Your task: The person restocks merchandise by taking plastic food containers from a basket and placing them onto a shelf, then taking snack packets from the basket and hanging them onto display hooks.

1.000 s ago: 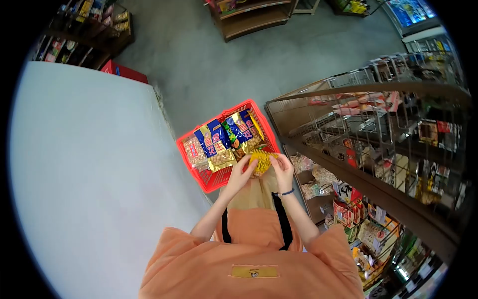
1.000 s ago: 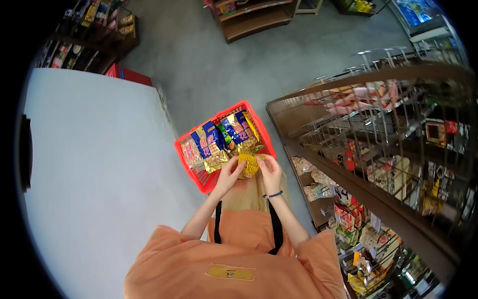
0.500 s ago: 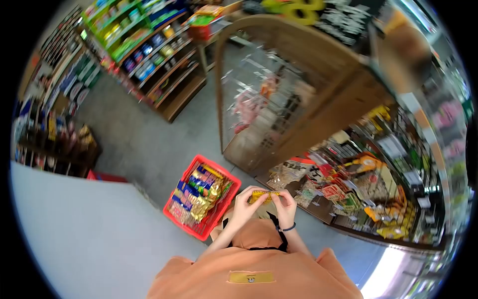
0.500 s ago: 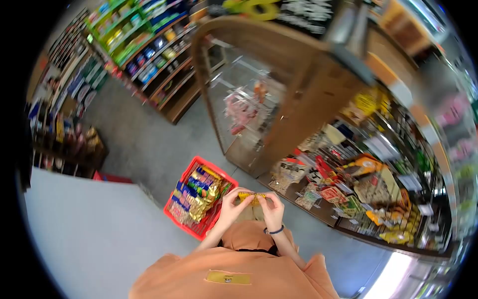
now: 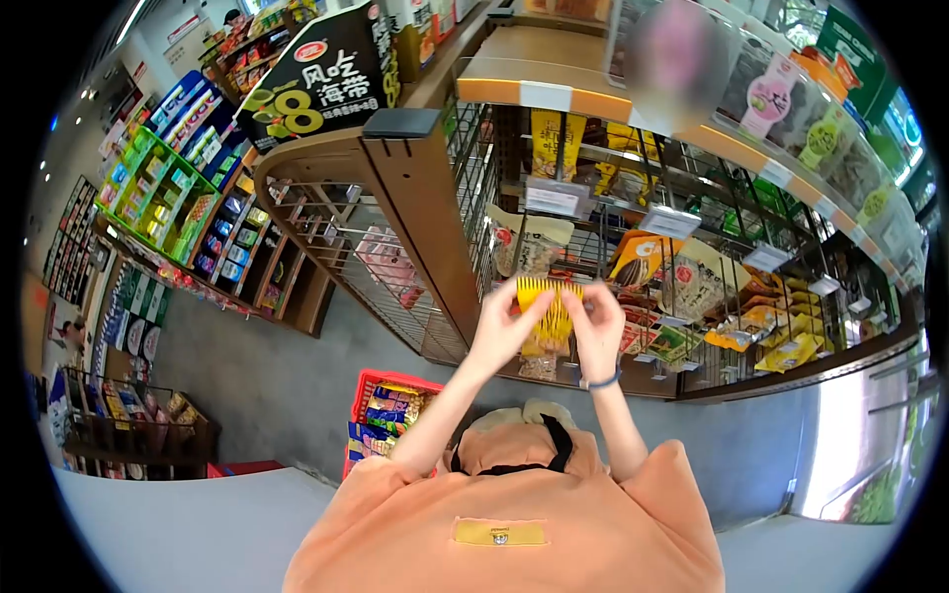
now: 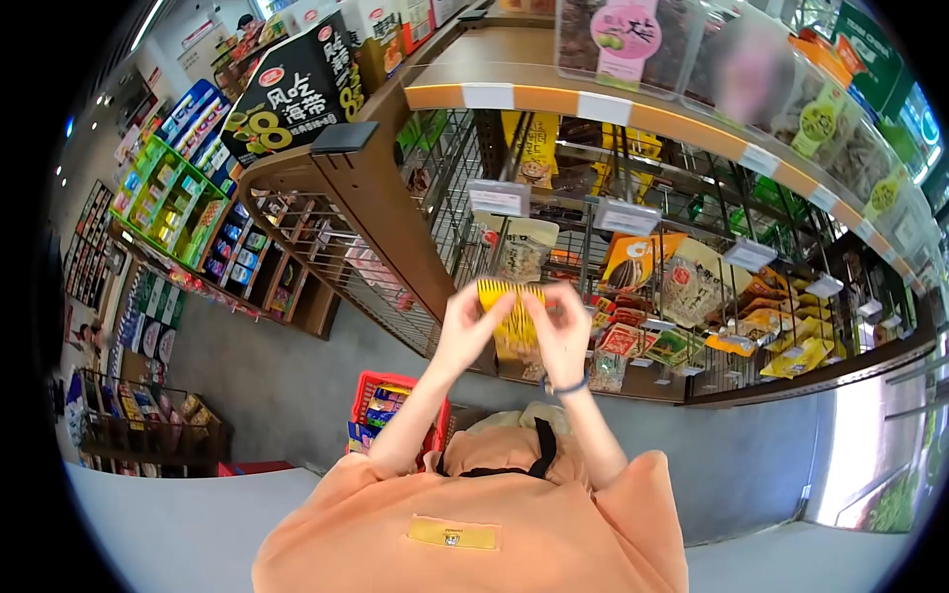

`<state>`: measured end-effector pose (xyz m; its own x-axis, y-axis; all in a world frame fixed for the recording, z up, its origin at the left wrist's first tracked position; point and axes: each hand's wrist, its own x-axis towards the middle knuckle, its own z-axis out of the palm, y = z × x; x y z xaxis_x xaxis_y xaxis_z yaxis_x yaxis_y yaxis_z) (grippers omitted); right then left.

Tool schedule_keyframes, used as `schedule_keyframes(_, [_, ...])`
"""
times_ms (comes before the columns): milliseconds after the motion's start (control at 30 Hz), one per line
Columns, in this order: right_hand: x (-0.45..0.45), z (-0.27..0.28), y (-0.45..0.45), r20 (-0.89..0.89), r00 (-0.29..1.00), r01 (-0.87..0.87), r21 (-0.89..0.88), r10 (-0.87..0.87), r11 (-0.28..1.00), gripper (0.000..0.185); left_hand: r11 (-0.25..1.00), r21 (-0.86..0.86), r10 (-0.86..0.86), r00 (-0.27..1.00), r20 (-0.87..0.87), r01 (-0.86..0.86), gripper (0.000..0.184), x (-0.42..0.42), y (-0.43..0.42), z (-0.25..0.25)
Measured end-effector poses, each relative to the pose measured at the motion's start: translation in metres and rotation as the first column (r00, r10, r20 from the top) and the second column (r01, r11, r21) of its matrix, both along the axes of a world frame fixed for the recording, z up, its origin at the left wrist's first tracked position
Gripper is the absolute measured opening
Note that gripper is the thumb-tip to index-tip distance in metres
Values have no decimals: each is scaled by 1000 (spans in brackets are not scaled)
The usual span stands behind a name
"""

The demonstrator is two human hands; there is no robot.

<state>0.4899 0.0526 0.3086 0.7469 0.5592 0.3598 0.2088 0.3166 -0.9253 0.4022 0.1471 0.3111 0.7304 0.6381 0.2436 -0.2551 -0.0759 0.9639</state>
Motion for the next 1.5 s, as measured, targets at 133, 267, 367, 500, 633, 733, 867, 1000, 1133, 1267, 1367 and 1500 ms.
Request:
schedule_keyframes(133, [17,28,29,-25,999,31,73,-30,997,10,990,-134,-37,994,98,50,16,23,18,26])
schedule_keyframes(267, [31,38,47,11,998,55,154,-57,987,12,993,-110,-9,977,212,33,22,37,31,44])
schedule_keyframes(367, [33,45,55,2,999,37,176,-38,984,13,998,-50,42,970,239,-31,24,46,41,46])
schedule_keyframes(500, [35,48,58,-5,1000,23,196,-22,980,14,998,32,47,960,275,-58,29,52,43,57])
schedule_keyframes(633, [38,53,65,0,1000,3,228,-3,974,14,985,44,152,957,248,-168,23,54,41,62])
schedule_keyframes(733, [38,53,65,15,999,-33,227,31,973,12,986,17,159,961,225,-167,19,49,44,57])
schedule_keyframes(867, [35,61,61,9,999,-44,246,43,968,12,977,73,174,947,270,-201,18,46,45,58])
schedule_keyframes(1000, [36,63,63,13,1000,-31,242,28,970,11,978,70,168,943,289,-195,17,48,46,63])
schedule_keyframes(1133, [34,68,63,4,999,-34,271,35,962,10,973,50,198,928,316,-225,17,51,42,68])
schedule_keyframes(1267, [36,70,66,-22,998,-43,287,51,957,10,973,35,207,936,286,-226,18,53,41,72])
schedule_keyframes(1367, [36,70,66,-11,999,-29,267,33,963,9,977,18,202,941,270,-214,18,53,43,69])
schedule_keyframes(1500, [35,73,67,29,999,8,258,-16,966,9,977,13,203,943,263,-214,19,53,42,71])
